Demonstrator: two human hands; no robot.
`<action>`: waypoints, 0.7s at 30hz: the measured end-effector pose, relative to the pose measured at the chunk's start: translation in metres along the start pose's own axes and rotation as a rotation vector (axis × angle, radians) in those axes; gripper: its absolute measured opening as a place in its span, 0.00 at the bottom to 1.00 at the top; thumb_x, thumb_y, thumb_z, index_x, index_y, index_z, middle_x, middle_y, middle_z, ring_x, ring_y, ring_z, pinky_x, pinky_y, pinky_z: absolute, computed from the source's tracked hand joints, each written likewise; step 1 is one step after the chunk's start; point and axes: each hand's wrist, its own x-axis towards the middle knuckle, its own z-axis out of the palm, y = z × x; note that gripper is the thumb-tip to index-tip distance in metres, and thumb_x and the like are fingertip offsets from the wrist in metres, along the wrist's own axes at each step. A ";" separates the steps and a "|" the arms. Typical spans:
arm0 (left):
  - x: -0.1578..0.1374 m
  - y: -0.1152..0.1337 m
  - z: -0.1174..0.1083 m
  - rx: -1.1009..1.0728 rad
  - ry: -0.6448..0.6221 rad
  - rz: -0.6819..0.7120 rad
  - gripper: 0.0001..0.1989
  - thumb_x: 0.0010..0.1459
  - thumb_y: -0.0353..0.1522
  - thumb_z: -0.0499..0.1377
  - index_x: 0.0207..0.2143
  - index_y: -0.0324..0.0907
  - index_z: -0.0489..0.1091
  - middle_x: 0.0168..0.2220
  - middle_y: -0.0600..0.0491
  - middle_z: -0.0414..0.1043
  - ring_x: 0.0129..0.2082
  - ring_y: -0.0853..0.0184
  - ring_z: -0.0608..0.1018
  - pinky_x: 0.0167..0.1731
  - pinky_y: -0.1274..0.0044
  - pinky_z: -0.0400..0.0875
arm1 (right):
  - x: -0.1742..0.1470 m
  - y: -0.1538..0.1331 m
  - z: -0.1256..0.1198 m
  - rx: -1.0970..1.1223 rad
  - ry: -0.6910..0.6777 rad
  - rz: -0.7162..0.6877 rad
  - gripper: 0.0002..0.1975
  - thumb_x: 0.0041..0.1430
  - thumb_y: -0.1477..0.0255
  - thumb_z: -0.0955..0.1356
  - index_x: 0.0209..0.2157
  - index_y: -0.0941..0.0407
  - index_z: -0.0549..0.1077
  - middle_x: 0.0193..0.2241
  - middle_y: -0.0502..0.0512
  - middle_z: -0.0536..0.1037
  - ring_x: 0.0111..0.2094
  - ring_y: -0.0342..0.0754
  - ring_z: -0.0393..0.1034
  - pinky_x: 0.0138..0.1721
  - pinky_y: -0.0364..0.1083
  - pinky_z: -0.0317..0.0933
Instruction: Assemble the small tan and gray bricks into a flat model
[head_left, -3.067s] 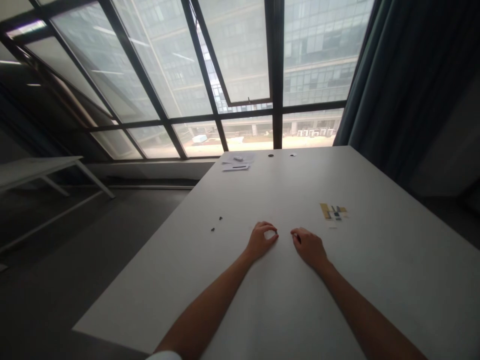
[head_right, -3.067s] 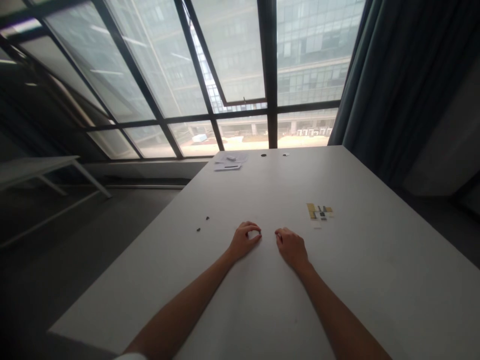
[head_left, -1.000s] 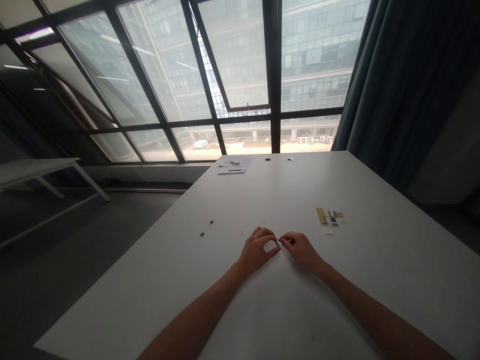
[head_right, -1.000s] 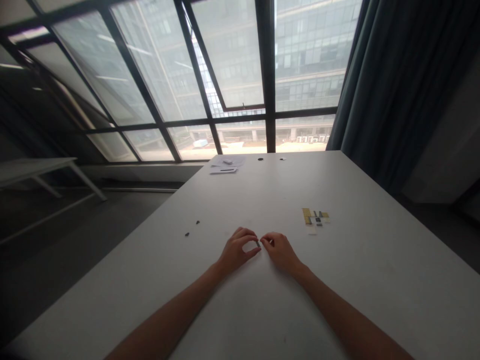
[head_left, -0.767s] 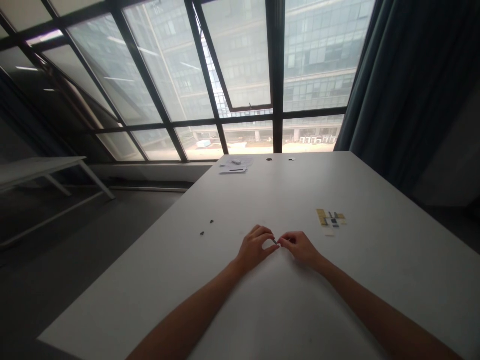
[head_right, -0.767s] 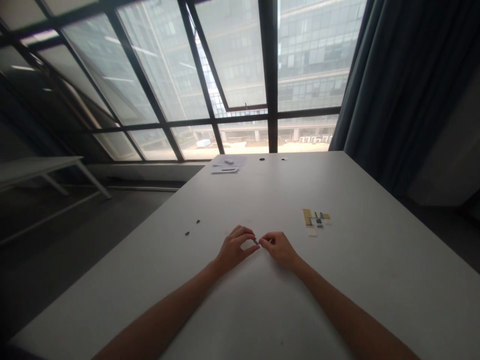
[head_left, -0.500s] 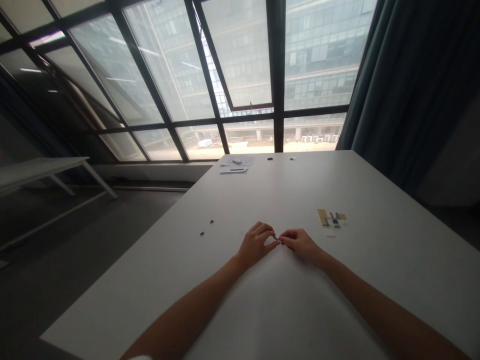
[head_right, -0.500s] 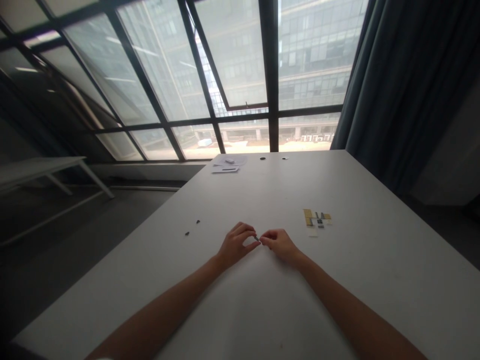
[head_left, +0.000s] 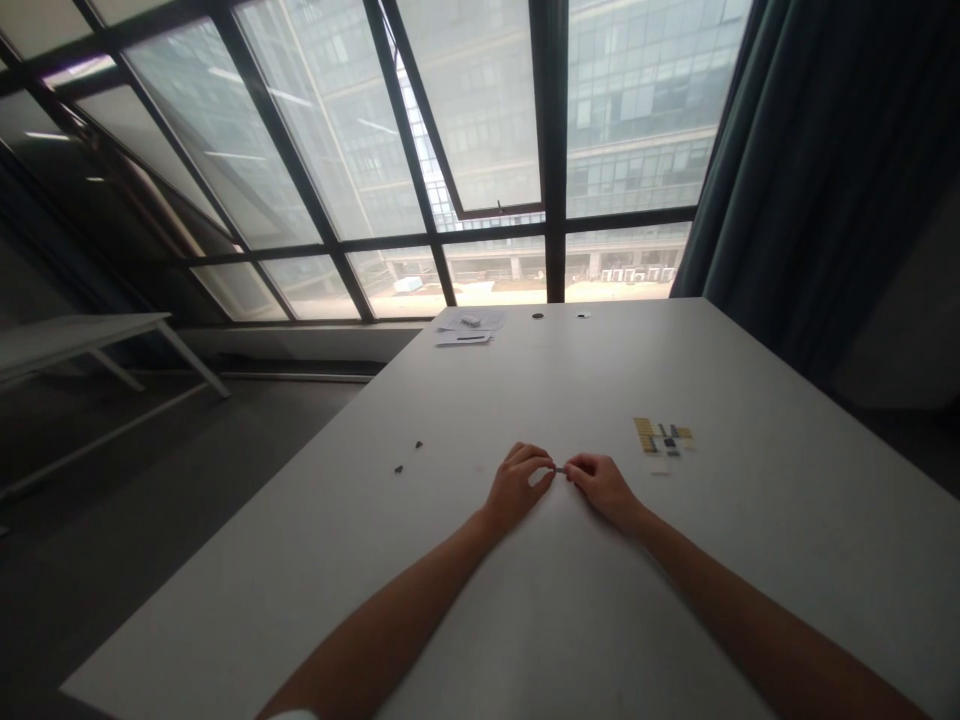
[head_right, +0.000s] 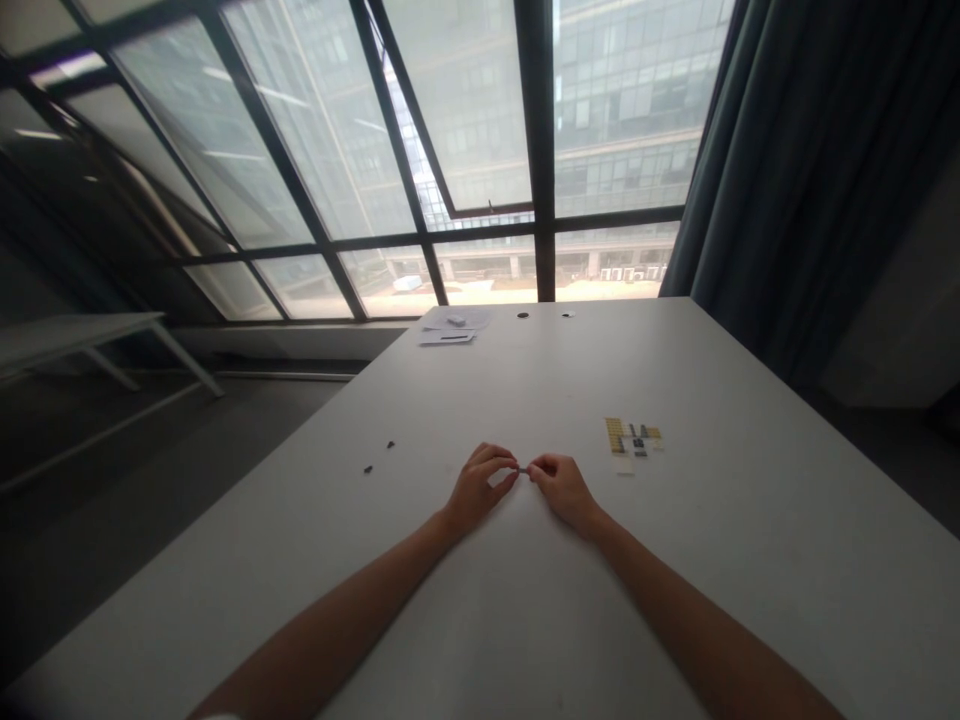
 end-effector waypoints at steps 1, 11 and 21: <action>0.000 0.000 0.001 -0.010 0.004 -0.007 0.04 0.61 0.30 0.62 0.38 0.44 0.77 0.38 0.49 0.77 0.42 0.62 0.75 0.44 0.69 0.73 | 0.000 0.001 0.001 -0.004 0.004 -0.017 0.14 0.51 0.62 0.67 0.25 0.59 0.76 0.22 0.52 0.76 0.27 0.46 0.66 0.33 0.45 0.60; 0.002 0.000 0.002 -0.037 0.021 -0.045 0.04 0.57 0.27 0.64 0.36 0.44 0.77 0.38 0.50 0.76 0.43 0.63 0.75 0.45 0.70 0.72 | -0.002 0.011 0.004 -0.030 0.063 -0.133 0.13 0.57 0.64 0.67 0.31 0.58 0.78 0.28 0.54 0.80 0.30 0.48 0.70 0.35 0.46 0.64; 0.009 -0.001 0.008 -0.110 0.012 -0.054 0.05 0.56 0.26 0.64 0.35 0.43 0.75 0.37 0.50 0.76 0.41 0.63 0.75 0.45 0.70 0.72 | -0.016 0.009 0.004 -0.190 0.188 -0.373 0.06 0.61 0.72 0.67 0.34 0.56 0.77 0.30 0.53 0.75 0.29 0.46 0.67 0.31 0.45 0.62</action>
